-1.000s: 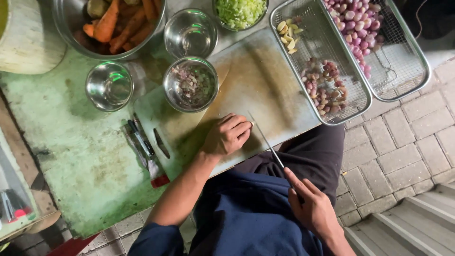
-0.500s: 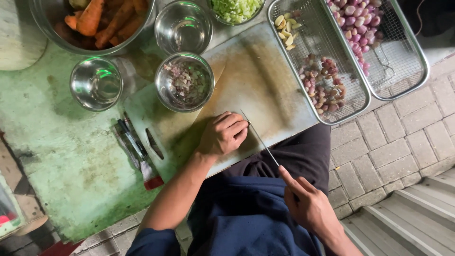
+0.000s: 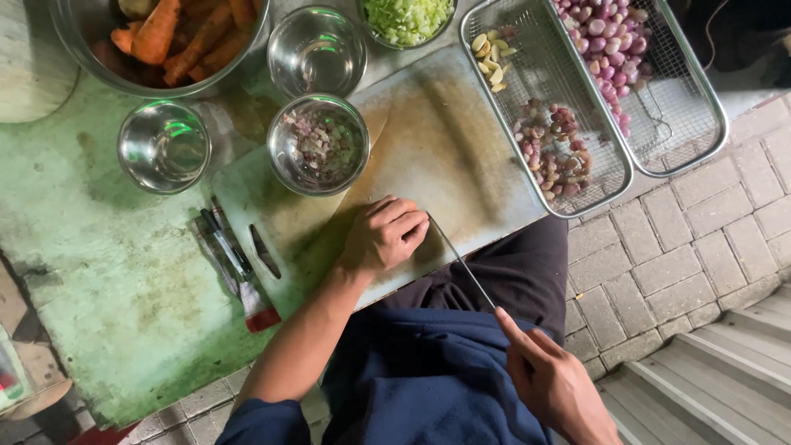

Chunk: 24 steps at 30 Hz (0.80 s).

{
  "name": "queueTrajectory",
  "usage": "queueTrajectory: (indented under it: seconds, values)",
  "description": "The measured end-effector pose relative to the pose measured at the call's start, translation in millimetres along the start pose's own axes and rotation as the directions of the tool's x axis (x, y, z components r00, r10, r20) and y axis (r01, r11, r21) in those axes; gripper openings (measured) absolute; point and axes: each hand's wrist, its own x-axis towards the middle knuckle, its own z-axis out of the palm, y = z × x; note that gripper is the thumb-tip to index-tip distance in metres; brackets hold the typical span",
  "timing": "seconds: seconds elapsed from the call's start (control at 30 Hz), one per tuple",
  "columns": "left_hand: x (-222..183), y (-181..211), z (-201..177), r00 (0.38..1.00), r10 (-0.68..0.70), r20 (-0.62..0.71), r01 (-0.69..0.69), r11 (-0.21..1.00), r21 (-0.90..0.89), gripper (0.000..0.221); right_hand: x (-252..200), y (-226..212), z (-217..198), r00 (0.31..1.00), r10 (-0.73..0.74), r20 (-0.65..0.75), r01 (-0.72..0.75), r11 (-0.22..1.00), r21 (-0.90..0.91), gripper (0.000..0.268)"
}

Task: Peeling the outer skin of shallots using a knife on a wooden cutting board in a food preparation area.

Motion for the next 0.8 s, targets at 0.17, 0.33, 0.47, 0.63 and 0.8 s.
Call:
queueTrajectory:
  seconds: [0.17,0.33,0.47,0.63,0.8]
  values:
    - [-3.7,-2.3,2.6,1.000,0.012,0.024,-0.012,1.000,-0.011,0.007,-8.8,2.6,4.7,0.997,0.007,-0.071,-0.008,1.000,-0.015,0.056]
    - [-4.6,-2.5,3.4,1.000,0.018,0.019,-0.019,1.000,0.020,0.011,4.0,-5.0,6.5,0.999,0.031,0.009,-0.030,0.999,-0.034,0.057]
    - [-3.3,-1.4,2.1,1.000,0.016,0.017,-0.016,1.000,0.016,0.012,5.3,-8.9,2.1,1.000,0.002,-0.018,-0.002,0.999,-0.042,0.056]
    - [-2.8,-2.9,3.0,1.000,0.013,0.011,-0.013,1.000,-0.001,0.013,11.4,-12.0,3.5,0.998,-0.036,-0.047,0.032,0.996,-0.079,0.057]
    - [-1.8,-3.3,3.7,1.000,0.018,0.005,-0.018,1.000,0.006,0.013,48.7,-25.0,3.7,0.998,-0.065,-0.017,0.064,0.998,-0.022,0.056]
